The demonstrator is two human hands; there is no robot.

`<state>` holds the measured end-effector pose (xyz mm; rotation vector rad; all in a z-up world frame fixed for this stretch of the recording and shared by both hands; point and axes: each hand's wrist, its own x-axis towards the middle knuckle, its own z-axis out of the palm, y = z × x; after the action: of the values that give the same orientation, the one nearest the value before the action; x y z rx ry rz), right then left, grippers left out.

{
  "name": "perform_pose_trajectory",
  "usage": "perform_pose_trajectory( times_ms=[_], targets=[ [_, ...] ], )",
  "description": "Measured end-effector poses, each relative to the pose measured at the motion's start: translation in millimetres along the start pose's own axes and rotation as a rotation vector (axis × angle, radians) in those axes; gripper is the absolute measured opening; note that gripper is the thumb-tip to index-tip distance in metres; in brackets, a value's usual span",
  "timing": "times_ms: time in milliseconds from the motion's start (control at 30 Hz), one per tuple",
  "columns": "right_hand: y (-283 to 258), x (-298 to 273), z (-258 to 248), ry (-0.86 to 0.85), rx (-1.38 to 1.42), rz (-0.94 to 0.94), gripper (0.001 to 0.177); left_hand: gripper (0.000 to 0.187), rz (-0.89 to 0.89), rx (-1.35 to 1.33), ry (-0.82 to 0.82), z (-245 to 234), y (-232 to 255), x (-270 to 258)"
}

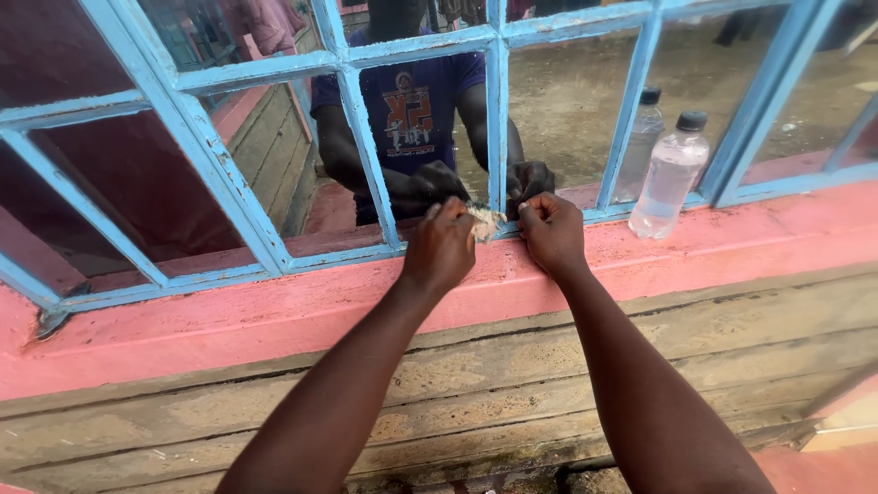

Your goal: Cleaning a glass window pane using water from a plastic bottle and a rag.

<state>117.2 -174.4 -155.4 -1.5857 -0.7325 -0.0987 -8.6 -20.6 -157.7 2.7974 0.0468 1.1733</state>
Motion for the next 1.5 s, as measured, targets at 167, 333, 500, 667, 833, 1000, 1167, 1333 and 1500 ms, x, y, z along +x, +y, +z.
perform_pose_trajectory(
  times_ms=[167, 333, 500, 667, 833, 1000, 1167, 1333, 1500],
  targets=[
    [1, 3, -1, 0.003, 0.047, 0.022, 0.020, 0.019, 0.071, 0.047, 0.144, -44, -6, 38],
    [1, 3, 0, -0.002, 0.049, 0.046, 0.019, 0.017, 0.179, 0.121, 0.358, -110, -13, 80],
    [2, 2, 2, 0.006, 0.076, 0.058, 0.020, 0.025, 0.136, 0.219, 0.407, -148, -20, 83],
    [5, 3, 1, -0.002, 0.076, 0.052, 0.020, 0.024, 0.105, 0.180, 0.345, -116, -29, 35],
    [-1, 1, 1, 0.003, -0.004, 0.023, 0.020, 0.018, 0.014, 0.113, 0.109, -55, -39, -23],
    [-2, -1, 1, 0.003, 0.000, 0.049, 0.019, 0.018, -0.005, 0.085, 0.053, -45, -46, -42],
    [-1, 2, 1, 0.013, -0.028, 0.007, 0.019, 0.021, 0.011, 0.130, 0.142, -78, -52, -14],
    [2, 2, 0, 0.002, 0.030, 0.039, 0.021, 0.029, 0.073, 0.201, 0.337, -129, -30, 27],
    [-1, 1, 0, 0.006, -0.005, 0.006, 0.021, 0.029, 0.036, 0.130, 0.375, -111, -34, 30]
  ],
)
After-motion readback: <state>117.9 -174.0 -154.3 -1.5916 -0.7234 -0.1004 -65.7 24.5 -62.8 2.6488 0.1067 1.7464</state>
